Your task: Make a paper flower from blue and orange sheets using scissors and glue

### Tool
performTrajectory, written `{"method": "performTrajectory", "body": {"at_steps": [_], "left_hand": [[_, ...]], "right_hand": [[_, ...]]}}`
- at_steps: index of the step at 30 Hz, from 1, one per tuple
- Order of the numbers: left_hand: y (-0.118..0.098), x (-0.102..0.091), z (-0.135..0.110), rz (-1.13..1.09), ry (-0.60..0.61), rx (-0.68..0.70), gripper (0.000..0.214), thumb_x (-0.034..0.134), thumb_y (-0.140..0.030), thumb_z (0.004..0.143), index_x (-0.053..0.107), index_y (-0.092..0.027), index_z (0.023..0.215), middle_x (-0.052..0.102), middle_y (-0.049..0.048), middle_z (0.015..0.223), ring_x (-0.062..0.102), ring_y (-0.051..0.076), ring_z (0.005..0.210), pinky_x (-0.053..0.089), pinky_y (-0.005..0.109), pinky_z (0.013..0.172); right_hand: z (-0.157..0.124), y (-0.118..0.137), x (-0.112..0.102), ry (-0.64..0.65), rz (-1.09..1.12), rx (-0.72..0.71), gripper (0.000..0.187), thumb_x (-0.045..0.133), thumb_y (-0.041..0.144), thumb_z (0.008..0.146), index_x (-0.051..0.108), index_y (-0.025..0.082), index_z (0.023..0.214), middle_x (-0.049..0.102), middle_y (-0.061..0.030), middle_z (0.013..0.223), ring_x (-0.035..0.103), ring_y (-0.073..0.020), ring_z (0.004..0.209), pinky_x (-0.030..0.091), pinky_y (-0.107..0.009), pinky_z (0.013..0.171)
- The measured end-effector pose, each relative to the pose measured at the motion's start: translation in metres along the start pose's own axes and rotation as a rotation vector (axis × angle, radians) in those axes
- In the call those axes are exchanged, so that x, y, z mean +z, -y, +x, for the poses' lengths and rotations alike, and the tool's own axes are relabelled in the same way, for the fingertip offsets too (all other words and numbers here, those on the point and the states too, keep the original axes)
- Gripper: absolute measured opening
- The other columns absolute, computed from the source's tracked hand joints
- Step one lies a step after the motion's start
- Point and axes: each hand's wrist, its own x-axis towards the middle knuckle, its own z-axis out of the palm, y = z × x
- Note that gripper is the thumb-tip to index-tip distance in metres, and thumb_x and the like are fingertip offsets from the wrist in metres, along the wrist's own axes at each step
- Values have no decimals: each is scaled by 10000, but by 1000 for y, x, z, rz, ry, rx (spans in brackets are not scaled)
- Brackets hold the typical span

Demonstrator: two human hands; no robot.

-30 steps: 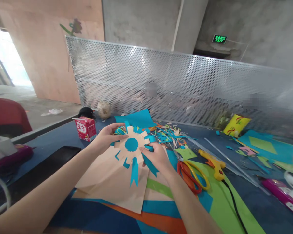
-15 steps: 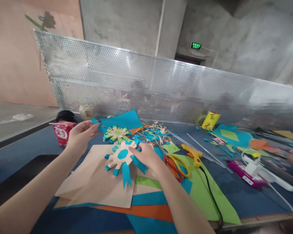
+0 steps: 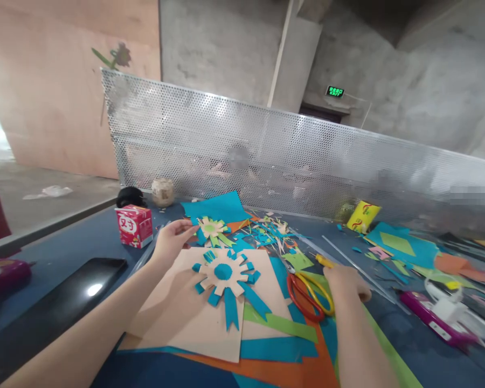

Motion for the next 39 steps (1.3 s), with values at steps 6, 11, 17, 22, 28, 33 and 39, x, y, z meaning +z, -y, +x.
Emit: {"method": "performTrajectory", "body": {"at_steps": [6, 11, 17, 22, 28, 33, 39], "left_hand": [[4, 1, 0, 77, 63, 84, 269, 668, -343, 616, 497, -171, 732, 605, 9, 685, 626, 154, 524, 387, 179, 331], [14, 1, 3, 181, 67, 177, 192, 658, -301, 624, 545, -162, 693, 595, 8, 641, 601, 134, 539, 376, 176, 367], [18, 14, -7, 162, 163, 66, 164, 662, -260, 612, 533, -167, 647, 574, -8, 567, 569, 130, 496, 409, 211, 388], [12, 25, -20, 192, 266, 18, 131, 654, -209, 633, 536, -160, 662, 566, -6, 592, 553, 118, 488, 447, 231, 407], [6, 27, -25, 158, 280, -40, 146, 664, -151, 626, 523, -156, 663, 557, -10, 594, 572, 122, 492, 434, 222, 394], [8, 25, -23, 158, 278, -21, 140, 658, -167, 646, 523, -151, 680, 565, 2, 613, 577, 123, 500, 444, 222, 393], [9, 25, -22, 183, 278, -24, 134, 639, -157, 665, 509, -147, 693, 557, -3, 601, 580, 118, 488, 450, 212, 390]], "right_hand": [[-3, 6, -5, 60, -38, -57, 422, 546, 402, 675, 649, 90, 938, 609, -261, 992, 584, -392, 907, 457, -436, 611], [-42, 33, -17, -375, 95, -436, 493, 470, 456, 730, 519, 69, 1031, 603, -211, 873, 595, -320, 788, 442, -370, 577], [-113, 56, -5, -847, 327, -1054, 342, 557, 400, 713, 421, 181, 937, 542, -59, 758, 572, -214, 648, 426, -278, 481], [-130, 56, 1, -883, 354, -1378, 324, 590, 315, 738, 389, 166, 944, 559, -95, 826, 595, -197, 758, 486, -248, 567], [-124, 52, 3, -914, 276, -1383, 279, 566, 313, 768, 391, 169, 931, 561, -103, 828, 598, -204, 757, 478, -250, 538], [-122, 51, 4, -913, 270, -1389, 280, 577, 306, 762, 384, 174, 917, 564, -107, 844, 596, -205, 748, 481, -258, 537], [-123, 51, 4, -926, 277, -1413, 278, 591, 297, 761, 386, 180, 906, 562, -106, 847, 599, -211, 762, 495, -266, 538]]}}
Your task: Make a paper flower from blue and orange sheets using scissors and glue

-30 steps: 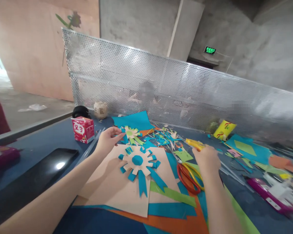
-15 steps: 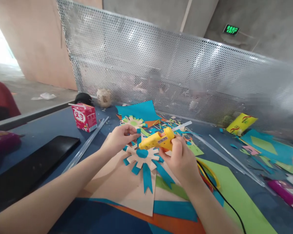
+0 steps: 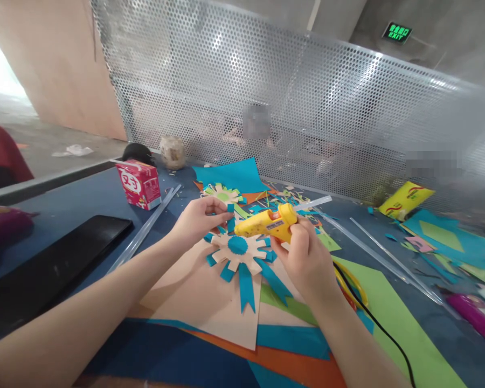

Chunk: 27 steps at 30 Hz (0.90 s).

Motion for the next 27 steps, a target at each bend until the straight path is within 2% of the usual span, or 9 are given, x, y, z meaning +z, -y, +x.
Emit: {"method": "performTrajectory", "body": {"at_steps": [11, 15, 27], "left_hand": [[2, -2, 3, 16, -24, -16, 128, 636, -159, 667, 509, -157, 686, 562, -5, 562, 585, 125, 489, 473, 223, 405], [0, -2, 2, 14, -32, -30, 126, 639, -154, 665, 516, -156, 692, 565, -7, 540, 579, 119, 479, 460, 212, 402], [-1, -5, 5, -223, -41, -195, 196, 685, -164, 634, 495, -161, 686, 560, -20, 563, 603, 116, 490, 387, 165, 371]], "right_hand": [[0, 0, -3, 29, 26, 12, 298, 602, 261, 757, 372, 165, 919, 576, -153, 875, 610, -232, 765, 497, -272, 532], [1, 0, -4, 37, 13, 24, 285, 593, 264, 765, 372, 168, 918, 577, -145, 867, 607, -229, 759, 490, -268, 524], [0, -3, -3, 65, -3, 25, 227, 556, 279, 783, 374, 182, 879, 560, -106, 833, 587, -196, 707, 460, -244, 501]]}}
